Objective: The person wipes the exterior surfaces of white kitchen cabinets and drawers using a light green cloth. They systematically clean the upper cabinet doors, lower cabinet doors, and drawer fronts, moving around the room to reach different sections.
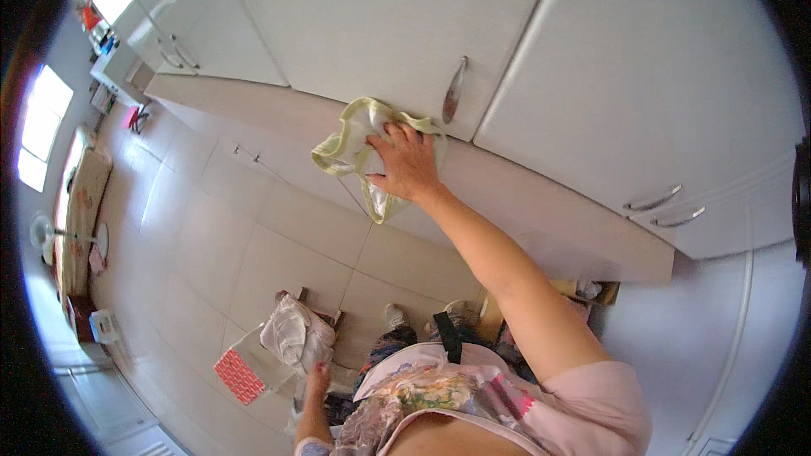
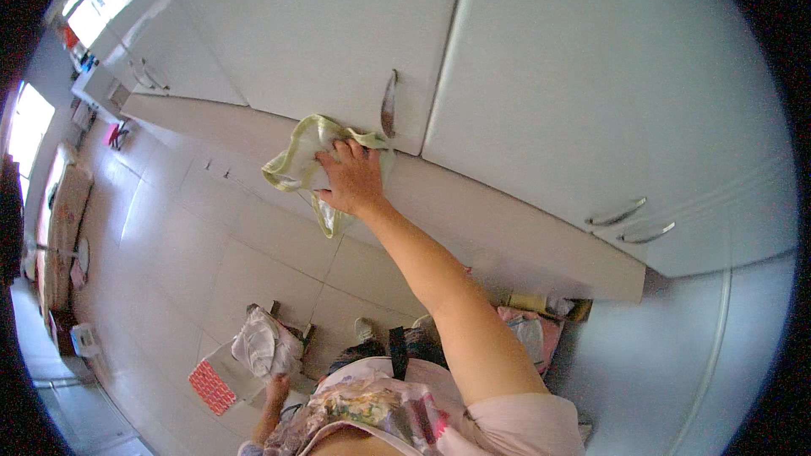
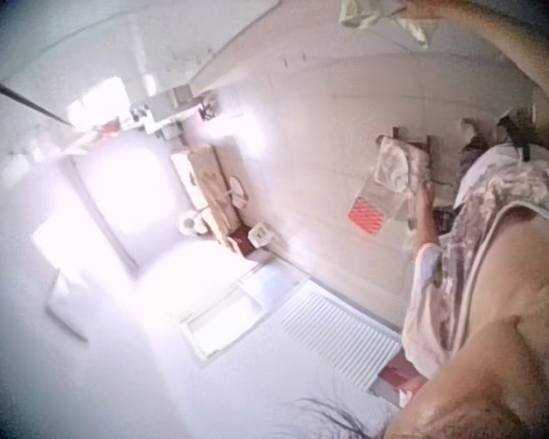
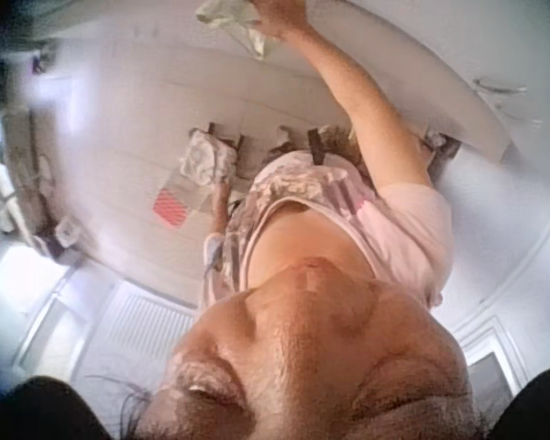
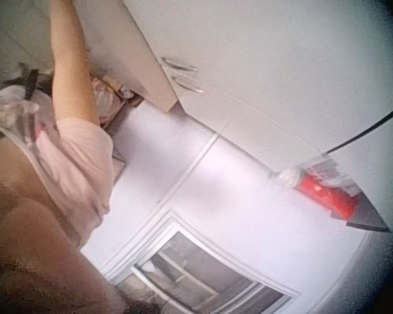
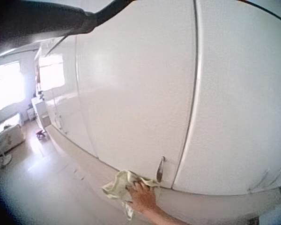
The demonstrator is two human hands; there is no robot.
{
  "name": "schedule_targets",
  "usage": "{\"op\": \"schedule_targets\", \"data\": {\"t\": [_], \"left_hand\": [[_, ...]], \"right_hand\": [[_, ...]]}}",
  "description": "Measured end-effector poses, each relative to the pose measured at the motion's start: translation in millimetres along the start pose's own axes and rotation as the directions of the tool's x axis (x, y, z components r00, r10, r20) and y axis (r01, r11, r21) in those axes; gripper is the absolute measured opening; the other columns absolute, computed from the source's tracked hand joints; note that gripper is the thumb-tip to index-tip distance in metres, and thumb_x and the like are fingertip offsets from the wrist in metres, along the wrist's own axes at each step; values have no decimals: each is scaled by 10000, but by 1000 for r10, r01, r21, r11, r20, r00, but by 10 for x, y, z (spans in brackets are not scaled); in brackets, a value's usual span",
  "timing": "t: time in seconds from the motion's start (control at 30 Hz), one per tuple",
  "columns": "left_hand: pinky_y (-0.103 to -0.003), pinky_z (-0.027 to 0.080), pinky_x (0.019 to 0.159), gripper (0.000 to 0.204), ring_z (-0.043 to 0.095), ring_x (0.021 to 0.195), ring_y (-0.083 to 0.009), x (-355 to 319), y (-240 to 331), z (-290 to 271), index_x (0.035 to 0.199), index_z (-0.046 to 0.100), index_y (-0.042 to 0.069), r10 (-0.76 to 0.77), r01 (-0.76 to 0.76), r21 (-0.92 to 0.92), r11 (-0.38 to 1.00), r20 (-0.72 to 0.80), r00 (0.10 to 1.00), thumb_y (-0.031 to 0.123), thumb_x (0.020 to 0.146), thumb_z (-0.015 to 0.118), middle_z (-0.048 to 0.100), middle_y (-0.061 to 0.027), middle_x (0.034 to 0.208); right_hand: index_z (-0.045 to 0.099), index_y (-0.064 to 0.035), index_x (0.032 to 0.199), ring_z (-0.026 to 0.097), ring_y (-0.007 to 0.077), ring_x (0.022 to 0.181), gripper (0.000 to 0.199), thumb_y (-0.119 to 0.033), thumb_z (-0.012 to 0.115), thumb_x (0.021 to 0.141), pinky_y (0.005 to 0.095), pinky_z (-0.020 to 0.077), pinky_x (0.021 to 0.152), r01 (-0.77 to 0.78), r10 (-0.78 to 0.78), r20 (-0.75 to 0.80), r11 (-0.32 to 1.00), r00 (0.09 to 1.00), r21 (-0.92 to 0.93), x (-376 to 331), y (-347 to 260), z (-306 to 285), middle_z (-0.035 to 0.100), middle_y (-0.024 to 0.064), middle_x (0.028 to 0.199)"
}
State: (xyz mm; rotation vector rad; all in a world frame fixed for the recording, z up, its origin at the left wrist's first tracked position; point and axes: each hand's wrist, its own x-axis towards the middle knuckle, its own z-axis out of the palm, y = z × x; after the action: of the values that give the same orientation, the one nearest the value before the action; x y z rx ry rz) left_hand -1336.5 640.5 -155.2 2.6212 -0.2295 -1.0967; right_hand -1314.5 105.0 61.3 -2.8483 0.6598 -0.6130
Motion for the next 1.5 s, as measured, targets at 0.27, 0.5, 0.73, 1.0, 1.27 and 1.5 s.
{"op": "schedule_targets", "data": {"t": [0.27, 0.5, 0.73, 1.0, 1.27, 1.5], "left_hand": [[-342, 487, 780, 348, 619, 926, -252, 580, -378, 946, 1195, 559, 37, 300, -187, -334, 924, 330, 895, 236, 910, 539, 654, -149, 1017], [-280, 423, 496, 358, 479, 547, -106, 754, 233, 387, 1188, 550, -15, 206, -185, -108, 977, 231, 951, 191, 894, 538, 600, -88, 778], [-288, 437, 527, 383, 541, 635, -122, 746, 704, 390, 1216, 514, -22, 238, -216, -102, 971, 346, 908, 165, 882, 522, 608, -94, 858], [-298, 473, 719, 382, 587, 829, -166, 404, 1316, 907, 1168, 549, -14, 270, -254, -100, 962, 482, 834, 277, 921, 536, 630, -104, 957], [-336, 455, 834, 383, 594, 965, -221, 295, 849, 815, 1169, 548, -26, 365, -339, -136, 931, 349, 863, 254, 908, 530, 627, -167, 1070], [-291, 465, 693, 393, 556, 732, -161, 415, 242, 632, 1214, 551, 34, 353, -310, -172, 935, 398, 847, 298, 923, 543, 630, -90, 870]], "right_hand": [[559, -227, 1240, 357, 271, 1258, 644, -409, 766, 658, 475, 282, 1002, 27, -32, 74, 998, 997, 65, -515, 360, -290, 442, 90, 1323], [540, -224, 1256, 377, 280, 1256, 713, -417, 786, 615, 483, 292, 1011, -97, 96, 71, 995, 993, 10, -1948, 1440, -1177, 453, 83, 1322], [514, -213, 1294, 374, 312, 1286, 878, -379, 852, 501, 508, 270, 1031, -421, 441, 31, 873, 897, -244, -3793, 2632, -2279, 444, 105, 1370], [466, -115, 1312, 425, 344, 1231, 767, -128, 768, 607, 426, 332, 1040, -850, 739, -629, 474, 240, 231, -5227, 3044, -2110, 449, 150, 1346], [412, -44, 1283, 572, 242, 963, 501, -70, 573, 810, 369, 501, 810, 194, 781, 28, 120, -624, 974, -3841, 2533, -1215, 524, 113, 1174], [454, 14, 1149, 552, 252, 996, 339, -223, 518, 916, 397, 514, 837, 324, 785, 616, -569, -59, 756, -2741, 1231, 611, 517, 148, 1098]]}}
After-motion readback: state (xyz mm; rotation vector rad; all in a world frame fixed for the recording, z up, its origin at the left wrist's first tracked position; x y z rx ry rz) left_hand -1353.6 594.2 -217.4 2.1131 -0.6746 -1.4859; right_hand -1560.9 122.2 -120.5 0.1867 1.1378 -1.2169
